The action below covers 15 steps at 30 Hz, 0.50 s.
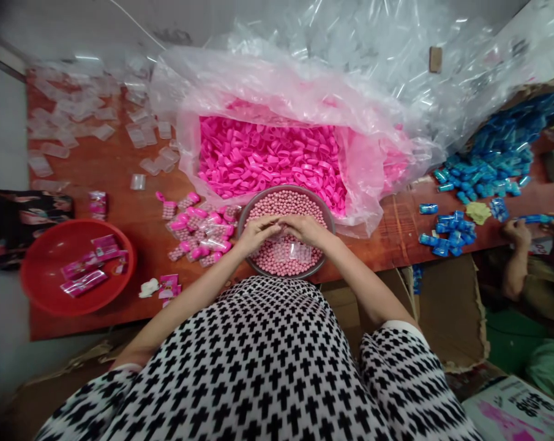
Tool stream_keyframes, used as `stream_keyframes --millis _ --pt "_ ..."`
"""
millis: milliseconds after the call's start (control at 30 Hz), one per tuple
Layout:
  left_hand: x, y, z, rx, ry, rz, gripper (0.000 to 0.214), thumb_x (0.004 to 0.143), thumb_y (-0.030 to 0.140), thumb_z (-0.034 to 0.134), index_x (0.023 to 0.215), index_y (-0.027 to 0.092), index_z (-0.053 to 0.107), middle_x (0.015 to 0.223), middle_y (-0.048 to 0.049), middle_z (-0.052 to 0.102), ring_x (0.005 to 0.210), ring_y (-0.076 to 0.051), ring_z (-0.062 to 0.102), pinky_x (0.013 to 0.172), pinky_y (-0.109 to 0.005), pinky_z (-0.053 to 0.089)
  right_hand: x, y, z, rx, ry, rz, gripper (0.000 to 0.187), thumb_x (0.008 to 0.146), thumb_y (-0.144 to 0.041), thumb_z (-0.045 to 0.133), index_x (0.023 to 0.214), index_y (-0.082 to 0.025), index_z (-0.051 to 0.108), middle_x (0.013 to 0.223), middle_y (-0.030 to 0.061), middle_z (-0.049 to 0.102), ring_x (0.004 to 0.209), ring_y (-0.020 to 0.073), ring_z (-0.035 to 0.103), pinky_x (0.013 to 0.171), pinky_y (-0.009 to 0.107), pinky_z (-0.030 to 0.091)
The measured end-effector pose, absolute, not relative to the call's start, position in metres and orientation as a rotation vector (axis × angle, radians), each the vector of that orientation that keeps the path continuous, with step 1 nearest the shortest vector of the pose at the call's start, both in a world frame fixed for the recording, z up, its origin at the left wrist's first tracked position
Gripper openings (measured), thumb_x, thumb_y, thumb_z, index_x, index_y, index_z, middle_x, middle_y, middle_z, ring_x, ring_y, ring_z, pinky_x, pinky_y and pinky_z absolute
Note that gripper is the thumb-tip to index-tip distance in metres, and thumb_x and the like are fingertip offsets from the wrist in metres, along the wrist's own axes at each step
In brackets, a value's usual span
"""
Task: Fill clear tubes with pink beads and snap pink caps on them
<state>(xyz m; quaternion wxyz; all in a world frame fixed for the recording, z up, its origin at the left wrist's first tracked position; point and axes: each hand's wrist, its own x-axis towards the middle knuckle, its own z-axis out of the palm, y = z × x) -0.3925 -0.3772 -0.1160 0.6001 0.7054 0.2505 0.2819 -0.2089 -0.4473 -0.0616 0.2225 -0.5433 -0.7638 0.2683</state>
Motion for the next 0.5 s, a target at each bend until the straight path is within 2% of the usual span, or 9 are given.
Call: stream_keyframes --millis 100,233,367,500 --pt "-0.393 -0.383 -0.116 1.702 0.546 0.643 0.030 0.083 0.036 0.059 0.105 0.018 0.069 0.101 -0.0069 0.071 0.095 -0.020 0.064 0.088 -0.034 0.048 -0.216 -0.448 -0.058 -1.632 -2.276 0.830 0.018 0.089 -0.022 0.049 0.105 -0.016 0.057 0.098 0.0093 0.068 0.086 0.0191 0.065 0.075 0.029 0.047" --pt "-0.391 -0.391 -0.113 1.804 0.634 0.665 0.025 0.087 0.029 0.055 0.104 0.018 0.068 0.097 -0.0066 0.071 0.090 -0.019 0.064 0.082 -0.032 0.050 -0.219 -0.448 -0.056 -1.816 -2.349 0.787 0.016 0.088 -0.023 0.049 0.102 -0.016 0.056 0.088 0.0082 0.068 0.073 0.0179 0.063 0.064 0.025 0.041" --pt "-0.388 -0.388 -0.108 1.936 0.679 0.664 0.023 0.086 0.023 0.055 0.106 0.019 0.067 0.097 -0.0061 0.070 0.089 -0.018 0.064 0.081 -0.030 0.050 -0.215 -0.446 -0.059 -1.728 -2.204 0.849 0.012 0.089 -0.024 0.050 0.095 -0.016 0.056 0.081 0.0036 0.066 0.067 0.0127 0.059 0.062 0.021 0.039" --pt "-0.389 -0.381 -0.109 2.015 0.650 0.651 0.024 0.088 0.023 0.054 0.109 0.020 0.066 0.100 -0.0060 0.070 0.092 -0.017 0.064 0.083 -0.030 0.051 -0.202 -0.438 -0.058 -1.721 -2.223 0.882 0.017 0.088 -0.033 0.054 0.091 -0.017 0.060 0.074 0.0005 0.065 0.063 0.0117 0.057 0.060 0.021 0.037"
